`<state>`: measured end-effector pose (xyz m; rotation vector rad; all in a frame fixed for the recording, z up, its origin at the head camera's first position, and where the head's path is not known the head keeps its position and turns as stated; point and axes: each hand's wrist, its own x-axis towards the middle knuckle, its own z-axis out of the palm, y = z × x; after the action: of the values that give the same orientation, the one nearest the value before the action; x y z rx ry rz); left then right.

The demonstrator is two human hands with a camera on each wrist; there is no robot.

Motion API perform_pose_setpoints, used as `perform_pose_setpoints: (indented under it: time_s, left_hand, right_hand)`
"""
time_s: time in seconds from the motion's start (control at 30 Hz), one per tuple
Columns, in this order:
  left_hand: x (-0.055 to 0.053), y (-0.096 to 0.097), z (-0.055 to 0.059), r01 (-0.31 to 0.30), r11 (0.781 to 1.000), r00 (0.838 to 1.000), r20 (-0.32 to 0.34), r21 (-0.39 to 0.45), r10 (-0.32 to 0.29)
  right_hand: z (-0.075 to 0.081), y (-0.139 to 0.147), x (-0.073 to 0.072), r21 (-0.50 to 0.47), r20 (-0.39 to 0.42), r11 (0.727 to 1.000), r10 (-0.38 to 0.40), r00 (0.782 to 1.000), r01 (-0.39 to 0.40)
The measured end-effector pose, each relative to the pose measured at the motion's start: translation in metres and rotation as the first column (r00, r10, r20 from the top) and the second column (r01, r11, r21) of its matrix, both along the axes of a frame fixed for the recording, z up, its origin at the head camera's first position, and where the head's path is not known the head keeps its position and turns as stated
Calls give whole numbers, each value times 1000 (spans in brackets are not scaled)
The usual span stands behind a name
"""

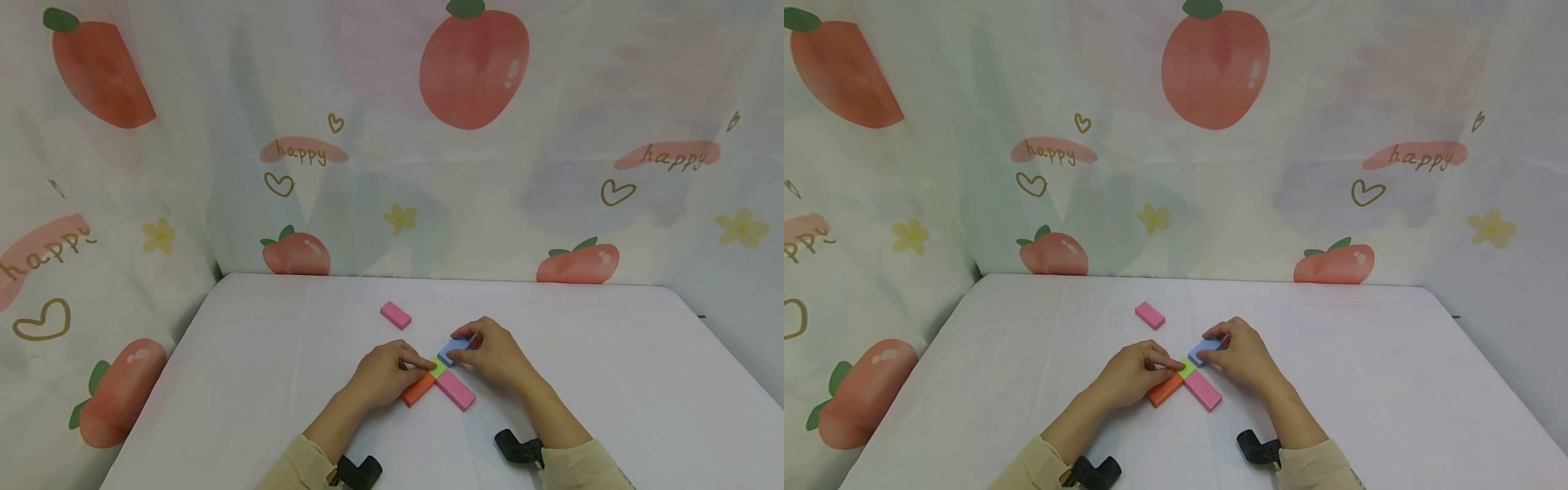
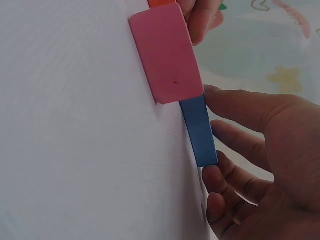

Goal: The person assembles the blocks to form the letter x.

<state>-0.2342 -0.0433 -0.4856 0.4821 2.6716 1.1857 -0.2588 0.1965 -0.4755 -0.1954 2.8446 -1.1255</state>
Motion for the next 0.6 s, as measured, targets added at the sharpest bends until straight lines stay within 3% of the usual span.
perform_pose_setpoints:
  time_s: [0.6]
  left_hand:
    - [0, -1, 0, 6, 1000, 1000, -15, 5, -6]
  right_hand:
    - [2, -5, 2, 10, -7, 1000, 16, 1000, -16]
